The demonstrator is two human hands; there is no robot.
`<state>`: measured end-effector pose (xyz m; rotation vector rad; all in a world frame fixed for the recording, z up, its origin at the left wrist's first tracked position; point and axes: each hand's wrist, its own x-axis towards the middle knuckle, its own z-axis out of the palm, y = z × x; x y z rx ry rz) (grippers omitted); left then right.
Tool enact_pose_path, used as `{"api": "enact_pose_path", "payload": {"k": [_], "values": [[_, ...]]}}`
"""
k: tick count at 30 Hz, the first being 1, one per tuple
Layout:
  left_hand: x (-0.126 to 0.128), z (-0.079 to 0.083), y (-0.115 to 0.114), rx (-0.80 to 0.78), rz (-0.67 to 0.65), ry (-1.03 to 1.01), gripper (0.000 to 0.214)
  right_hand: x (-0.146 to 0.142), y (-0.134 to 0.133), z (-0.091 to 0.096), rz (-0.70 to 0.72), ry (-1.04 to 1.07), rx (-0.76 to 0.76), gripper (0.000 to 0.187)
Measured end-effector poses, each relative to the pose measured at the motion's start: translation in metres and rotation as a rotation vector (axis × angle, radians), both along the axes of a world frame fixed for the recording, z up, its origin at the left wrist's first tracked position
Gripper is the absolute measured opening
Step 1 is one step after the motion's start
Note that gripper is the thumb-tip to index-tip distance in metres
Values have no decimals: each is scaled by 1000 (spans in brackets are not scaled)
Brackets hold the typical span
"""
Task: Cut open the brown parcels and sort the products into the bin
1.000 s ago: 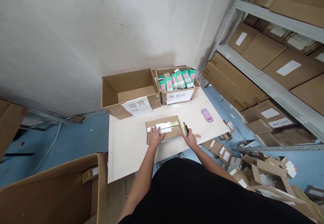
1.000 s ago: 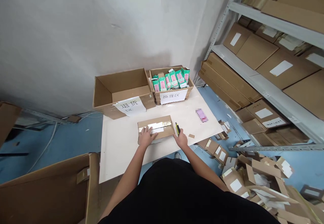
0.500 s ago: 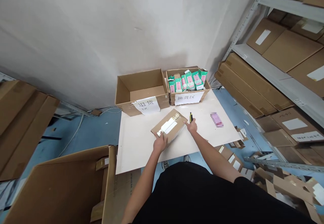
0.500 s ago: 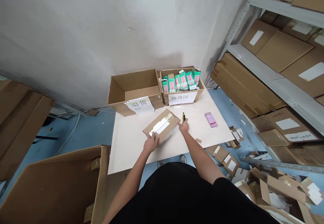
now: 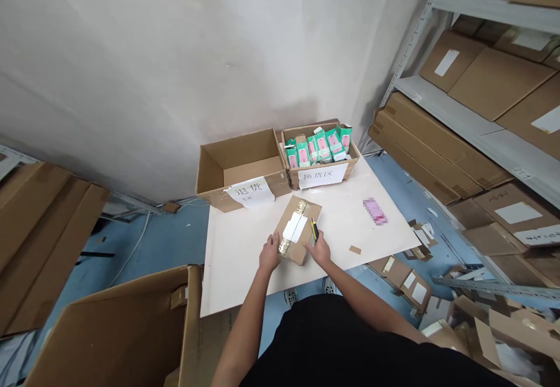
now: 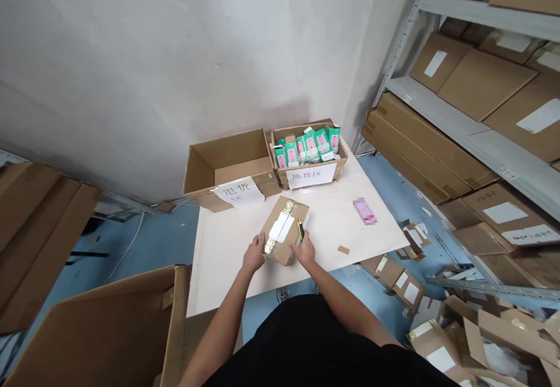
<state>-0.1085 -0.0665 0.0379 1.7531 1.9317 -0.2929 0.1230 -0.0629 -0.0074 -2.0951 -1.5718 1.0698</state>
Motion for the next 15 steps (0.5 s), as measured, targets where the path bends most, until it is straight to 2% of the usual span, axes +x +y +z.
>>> {"api": "enact_pose_path", "payload": {"k": [2,5,8,10,12,13,15], "values": [[10,-4,-10,10,11,24,95,7,8,-3,6,-5,-8,75],[32,-5,-24,-38,-5,57,91,25,38,3,-16,-58,14,74],[58,-2,-28,-77,-165,-56,85,50,75,17,-55,-141,60,72],[72,3,-18,-53,-278,-144,72,69,94,28,-64,-177,75,70],[79,9,1,32,-329,-154,63,89,103,38,-93,-203,81,67],[79,11,13,76,-344,-136,64,98,103,41,-111,-214,80,64],[76,15,38,119,-394,-103,83,111,90,43,-129,-230,52,61]]}}
